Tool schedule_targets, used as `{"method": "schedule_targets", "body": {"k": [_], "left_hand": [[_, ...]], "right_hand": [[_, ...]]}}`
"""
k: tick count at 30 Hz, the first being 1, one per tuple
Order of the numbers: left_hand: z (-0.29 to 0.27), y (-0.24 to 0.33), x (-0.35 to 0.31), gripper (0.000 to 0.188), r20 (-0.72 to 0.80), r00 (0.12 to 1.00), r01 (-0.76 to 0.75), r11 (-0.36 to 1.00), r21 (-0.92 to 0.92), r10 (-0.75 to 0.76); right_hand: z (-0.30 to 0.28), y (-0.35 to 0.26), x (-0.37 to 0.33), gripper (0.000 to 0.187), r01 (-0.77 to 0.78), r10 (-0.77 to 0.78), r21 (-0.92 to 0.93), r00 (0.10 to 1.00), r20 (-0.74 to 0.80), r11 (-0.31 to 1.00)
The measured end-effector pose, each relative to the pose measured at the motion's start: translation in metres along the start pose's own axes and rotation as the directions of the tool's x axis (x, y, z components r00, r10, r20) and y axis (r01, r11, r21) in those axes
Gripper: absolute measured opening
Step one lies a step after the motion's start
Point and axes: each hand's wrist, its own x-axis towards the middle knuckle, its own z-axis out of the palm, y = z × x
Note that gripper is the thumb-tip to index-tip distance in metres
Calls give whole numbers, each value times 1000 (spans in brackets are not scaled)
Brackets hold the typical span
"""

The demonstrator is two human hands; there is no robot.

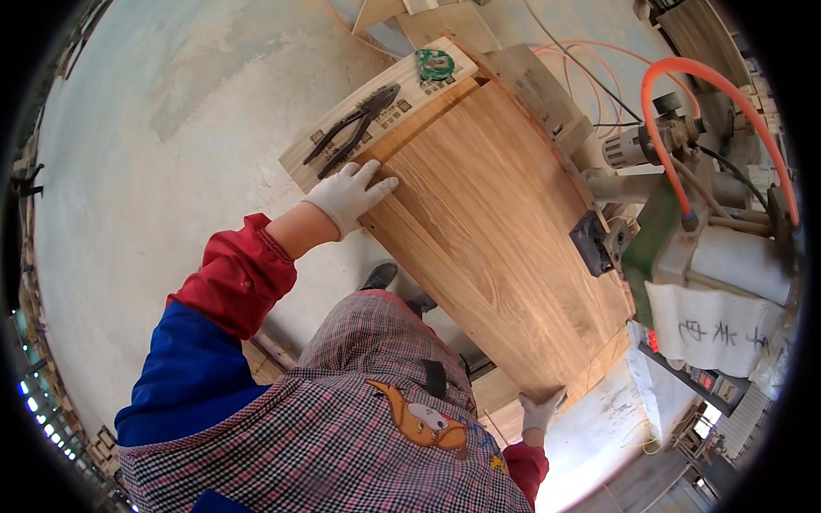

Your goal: The person picks up wooden boards, feeds them individually into a woodworking machine for processing, and luego stacks the processed boards onto a pallet.

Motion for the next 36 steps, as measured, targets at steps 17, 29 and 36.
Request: {"method": "schedule_targets", "body": {"k": [17,29,36], "left_hand": [[-7,4,3,84,43,999,-18,1000,26,17],[11,23,10,101,155,965,133,907,400,-210],[9,13,13,104,158,976,53,869,492,-149]], "right_hand": [[-1,-9,-4,123,-26,19,-177,999,-45,984],[-25,-51,-11,116,-141,144,-280,989,-10,949],[-27,-47,-20,114,-160,156,-313,987,-36,936]]}}
